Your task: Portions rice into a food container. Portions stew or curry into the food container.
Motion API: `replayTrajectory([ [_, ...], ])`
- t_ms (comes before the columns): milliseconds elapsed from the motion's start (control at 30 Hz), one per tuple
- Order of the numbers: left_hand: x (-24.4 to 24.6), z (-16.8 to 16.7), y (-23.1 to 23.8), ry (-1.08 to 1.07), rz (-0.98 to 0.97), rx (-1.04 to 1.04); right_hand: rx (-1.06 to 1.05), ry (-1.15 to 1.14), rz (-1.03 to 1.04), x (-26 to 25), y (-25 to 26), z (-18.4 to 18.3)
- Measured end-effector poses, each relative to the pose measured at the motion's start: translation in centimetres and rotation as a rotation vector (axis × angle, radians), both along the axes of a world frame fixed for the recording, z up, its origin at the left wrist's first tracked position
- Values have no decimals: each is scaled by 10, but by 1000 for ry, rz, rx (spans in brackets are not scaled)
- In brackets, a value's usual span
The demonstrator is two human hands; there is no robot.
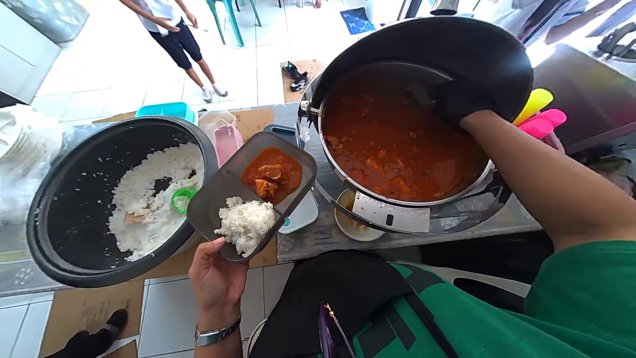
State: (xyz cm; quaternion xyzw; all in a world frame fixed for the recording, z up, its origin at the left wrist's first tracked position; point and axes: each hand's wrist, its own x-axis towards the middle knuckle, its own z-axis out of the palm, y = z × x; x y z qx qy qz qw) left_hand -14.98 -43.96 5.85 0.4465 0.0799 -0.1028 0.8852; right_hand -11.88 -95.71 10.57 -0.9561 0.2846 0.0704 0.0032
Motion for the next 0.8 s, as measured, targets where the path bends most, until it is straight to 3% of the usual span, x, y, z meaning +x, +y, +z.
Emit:
replayTrajectory([
  [200, 8, 4, -12, 9, -25, 4, 314, -152, -47, 2, -3, -17],
  [267, 10, 6, -14, 1, -42, 1, 433, -203, -9, -4, 4, -15],
  [367, 12, 6, -16, 0, -63, 6, 664, -300, -117, -20, 20, -2],
  [800, 13, 5, -22, 8, -95, 6, 689, -272, -150, -42, 32, 8],
])
